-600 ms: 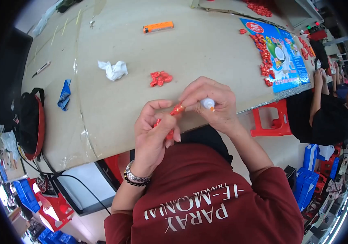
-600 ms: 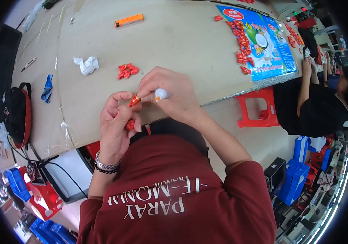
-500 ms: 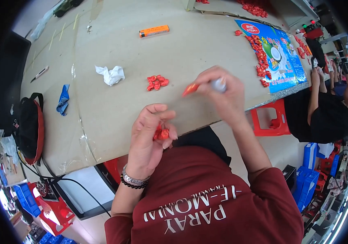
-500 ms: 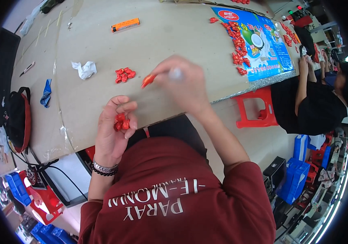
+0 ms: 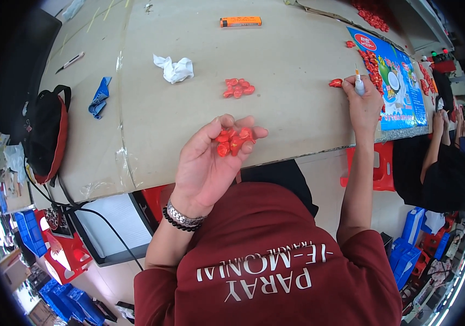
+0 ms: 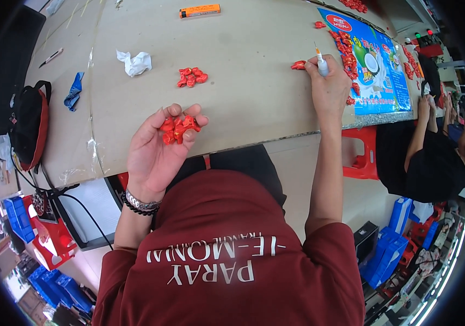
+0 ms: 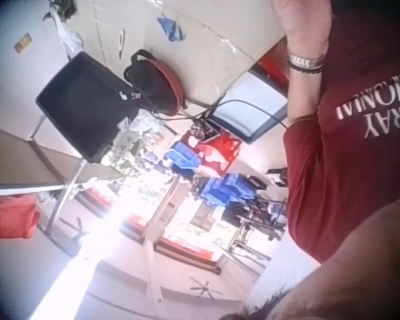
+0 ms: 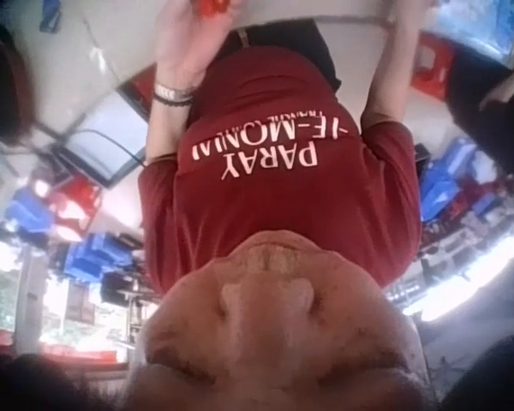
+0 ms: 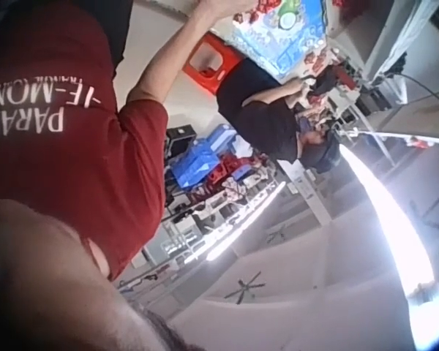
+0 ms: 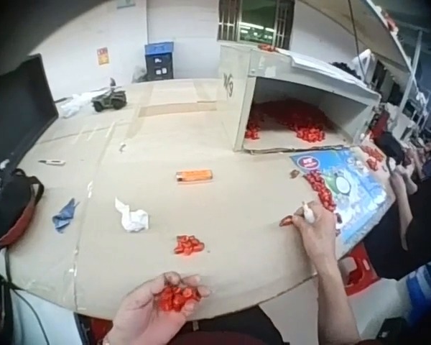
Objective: The person applies glue from a bottle to small red plastic pieces, then joins them together by hand.
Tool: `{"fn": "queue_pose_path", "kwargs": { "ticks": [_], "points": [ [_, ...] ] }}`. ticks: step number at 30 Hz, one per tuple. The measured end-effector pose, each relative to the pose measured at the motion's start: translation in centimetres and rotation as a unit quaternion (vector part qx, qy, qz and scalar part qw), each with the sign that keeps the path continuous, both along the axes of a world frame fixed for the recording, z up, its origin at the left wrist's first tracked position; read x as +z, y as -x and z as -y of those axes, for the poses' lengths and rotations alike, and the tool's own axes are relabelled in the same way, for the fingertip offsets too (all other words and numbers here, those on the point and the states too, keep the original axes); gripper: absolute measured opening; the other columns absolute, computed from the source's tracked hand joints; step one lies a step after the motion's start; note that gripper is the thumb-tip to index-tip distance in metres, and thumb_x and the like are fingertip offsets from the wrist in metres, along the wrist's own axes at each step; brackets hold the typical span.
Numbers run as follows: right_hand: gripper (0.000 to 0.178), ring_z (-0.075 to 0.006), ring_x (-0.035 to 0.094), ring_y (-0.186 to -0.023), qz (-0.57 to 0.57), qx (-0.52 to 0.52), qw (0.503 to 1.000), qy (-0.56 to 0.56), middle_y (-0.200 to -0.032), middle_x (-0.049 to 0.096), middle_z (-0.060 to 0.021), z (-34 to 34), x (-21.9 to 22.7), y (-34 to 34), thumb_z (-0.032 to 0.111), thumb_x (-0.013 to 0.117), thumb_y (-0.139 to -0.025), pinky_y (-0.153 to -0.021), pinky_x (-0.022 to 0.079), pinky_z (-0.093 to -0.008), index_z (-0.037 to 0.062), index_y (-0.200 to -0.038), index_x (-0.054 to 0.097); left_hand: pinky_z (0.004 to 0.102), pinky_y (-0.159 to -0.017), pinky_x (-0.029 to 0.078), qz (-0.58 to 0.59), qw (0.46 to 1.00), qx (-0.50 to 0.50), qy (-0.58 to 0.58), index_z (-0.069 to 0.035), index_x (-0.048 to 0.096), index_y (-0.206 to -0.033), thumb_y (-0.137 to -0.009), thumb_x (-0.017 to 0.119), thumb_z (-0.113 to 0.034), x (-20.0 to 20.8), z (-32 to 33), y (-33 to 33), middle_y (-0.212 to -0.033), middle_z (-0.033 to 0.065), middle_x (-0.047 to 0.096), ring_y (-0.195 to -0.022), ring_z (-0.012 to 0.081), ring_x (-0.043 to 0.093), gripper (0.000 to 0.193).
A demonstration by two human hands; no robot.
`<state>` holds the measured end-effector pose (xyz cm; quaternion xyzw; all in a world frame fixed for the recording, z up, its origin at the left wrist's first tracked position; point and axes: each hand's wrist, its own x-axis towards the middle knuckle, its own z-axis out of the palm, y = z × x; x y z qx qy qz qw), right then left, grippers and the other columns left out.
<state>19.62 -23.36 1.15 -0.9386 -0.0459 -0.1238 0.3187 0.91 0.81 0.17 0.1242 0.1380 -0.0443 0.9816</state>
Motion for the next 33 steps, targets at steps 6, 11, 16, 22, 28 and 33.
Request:
{"fn": "queue_pose_path", "kwargs": {
  "ticks": [6,11,16,22,28,33],
  "points": [
    [0.009,-0.0162,0.059,-0.078,0.105,0.078,0.989,-0.073,-0.091,0.062,-0.0069,-1.2,0.8,1.7,0.004,0.069,-0.077,-0.068,0.045,-0.0287,0.0037,-0.086,0.066,0.0219,-0.046,0.043,0.026,0.998,-0.020,0.047,-0.007,0.053,-0.113,-0.099,0.045,-0.037,-1.2,-0.1,0.1,-0.102,0.0098,0.063,-0.078,0.0217,0.062,0.034],
    [0.023,-0.0065,0.054,-0.079,-0.088,0.192,0.943,-0.257,-0.092,0.058,-0.0009,-4.2,2.5,5.3,0.000,0.065,-0.079,-0.068,0.044,-0.0212,0.0043,-0.101,0.061,0.0195,-0.040,0.036,0.012,1.000,-0.008,0.009,-0.007,0.050,-0.119,-0.099,0.043,-0.035,-0.3,0.7,0.1,-0.102,0.0074,0.061,-0.071,0.0131,0.049,0.035],
    [0.043,-0.0118,0.057,-0.085,-0.222,0.329,0.861,-0.320,-0.114,0.046,-0.0081,-5.5,2.1,7.9,-0.008,0.055,-0.080,-0.073,0.047,-0.0250,0.0064,-0.117,0.039,0.0192,-0.043,0.037,-0.066,0.998,0.001,0.015,-0.009,0.051,-0.119,-0.098,0.045,-0.034,0.2,0.7,0.4,-0.107,0.0063,0.060,-0.072,0.0126,0.049,0.033],
    [0.036,-0.0159,0.059,-0.089,-0.013,0.404,0.904,-0.141,-0.110,0.046,-0.0087,-6.0,3.4,8.9,-0.007,0.058,-0.081,-0.080,0.049,-0.0280,0.0018,-0.114,0.049,0.0208,-0.047,0.038,-0.033,0.992,0.040,0.116,-0.009,0.057,-0.112,-0.094,0.054,-0.033,-0.7,1.1,0.9,-0.099,0.0042,0.061,-0.073,0.0152,0.051,0.030],
    [0.034,-0.0204,0.061,-0.095,0.033,0.369,0.910,-0.185,-0.105,0.055,-0.0109,-5.6,3.5,9.9,-0.008,0.070,-0.074,-0.081,0.051,-0.0297,-0.0002,-0.105,0.059,0.0195,-0.046,0.036,-0.010,0.994,-0.011,0.108,-0.011,0.057,-0.109,-0.094,0.054,-0.036,-0.8,0.8,1.1,-0.089,-0.0007,0.061,-0.068,0.0121,0.047,0.030],
    [0.033,-0.0241,0.064,-0.095,0.095,0.388,0.895,-0.197,-0.101,0.064,-0.0154,-5.4,3.2,10.2,-0.011,0.074,-0.068,-0.077,0.054,-0.0311,-0.0009,-0.097,0.062,0.0186,-0.045,0.033,-0.030,0.994,-0.026,0.106,-0.011,0.055,-0.105,-0.096,0.050,-0.038,-0.2,0.7,1.2,-0.087,-0.0014,0.060,-0.060,0.0087,0.042,0.029]
  ]
}}
